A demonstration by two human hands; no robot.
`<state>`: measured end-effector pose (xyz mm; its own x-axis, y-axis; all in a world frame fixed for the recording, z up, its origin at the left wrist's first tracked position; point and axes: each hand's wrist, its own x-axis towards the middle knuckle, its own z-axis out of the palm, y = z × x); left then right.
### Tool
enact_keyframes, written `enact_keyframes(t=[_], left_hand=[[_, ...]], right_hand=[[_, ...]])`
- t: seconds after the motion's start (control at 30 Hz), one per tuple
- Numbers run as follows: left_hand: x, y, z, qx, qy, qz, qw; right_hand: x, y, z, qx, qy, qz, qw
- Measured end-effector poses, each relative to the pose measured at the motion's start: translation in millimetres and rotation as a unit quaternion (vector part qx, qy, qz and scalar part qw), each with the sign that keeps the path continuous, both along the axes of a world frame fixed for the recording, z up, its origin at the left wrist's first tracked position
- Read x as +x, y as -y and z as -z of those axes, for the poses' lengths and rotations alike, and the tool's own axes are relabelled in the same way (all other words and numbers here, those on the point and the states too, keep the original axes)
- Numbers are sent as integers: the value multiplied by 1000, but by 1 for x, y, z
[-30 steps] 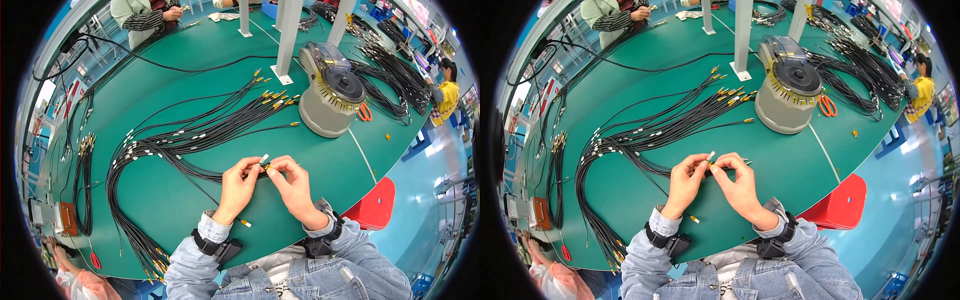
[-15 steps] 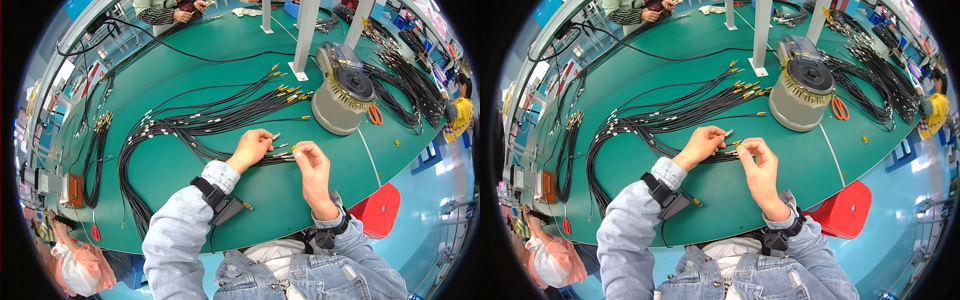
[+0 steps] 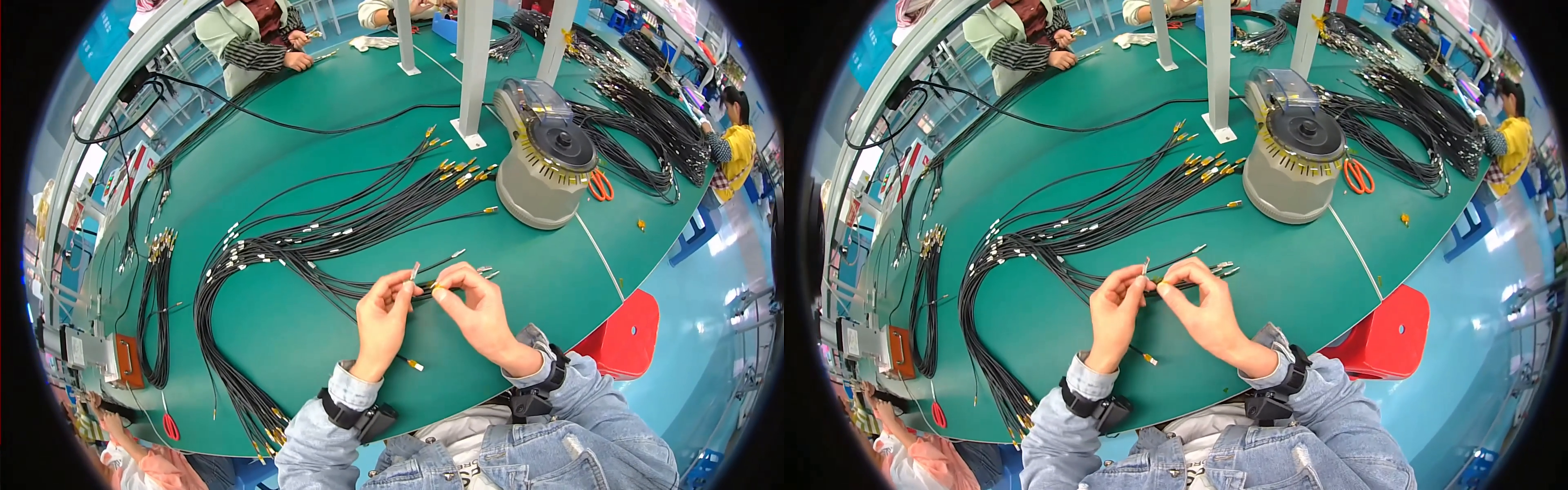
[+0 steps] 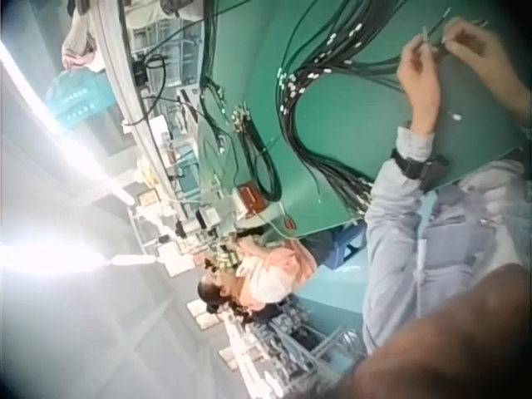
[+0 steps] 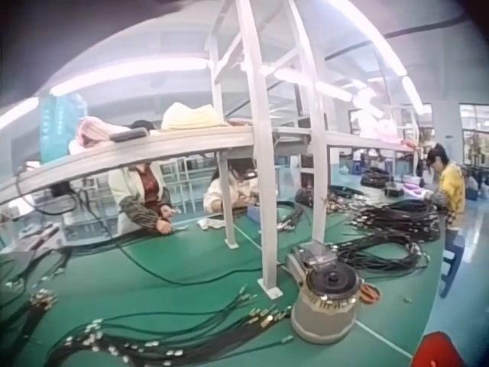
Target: The person organizes a bundle of wires by hand, then picks up a dispenser and places it on the table. They then take a component from the dispenser and apply it to the end of a wire.
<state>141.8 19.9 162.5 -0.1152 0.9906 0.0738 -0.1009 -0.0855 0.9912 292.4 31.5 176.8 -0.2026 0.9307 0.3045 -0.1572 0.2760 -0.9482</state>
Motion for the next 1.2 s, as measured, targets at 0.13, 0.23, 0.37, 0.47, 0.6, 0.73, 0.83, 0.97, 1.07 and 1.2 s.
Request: enact_keyframes(t=[0.13, 0.23, 0.37, 0.47, 0.6, 0.73, 0.83, 0.97, 1.07, 1.2], left_hand=[[-2, 7, 7, 11, 0, -30, 999], [-2, 9, 10, 10, -4, -43, 999], [-3, 9, 9, 16, -34, -56, 998], [-3, 9, 5, 42, -57, -77, 995], [-3, 10, 3, 29, -80, -62, 994], [-1, 10, 2, 34, -77, -67, 994], [0, 10, 1, 34, -66, -66, 995], [1, 11, 1, 28, -54, -67, 996], [1, 11, 3, 25, -49, -69, 996], [-1, 11, 1, 14, -61, -59, 996]], right_hand=[[-16, 0, 0, -4, 47, -6, 999], [-20, -1, 8, -6, 61, -1, 998], [-24, -5, 15, -15, 61, 12, 998], [-25, -6, 18, -20, 58, 19, 998], [-25, -7, 19, -23, 53, 28, 998], [-24, -7, 18, -29, 49, 35, 998], [-24, -6, 17, -36, 51, 40, 997], [-23, -6, 17, -35, 51, 40, 997], [-24, -5, 16, -34, 48, 41, 997], [-24, -6, 16, -40, 49, 46, 997]])
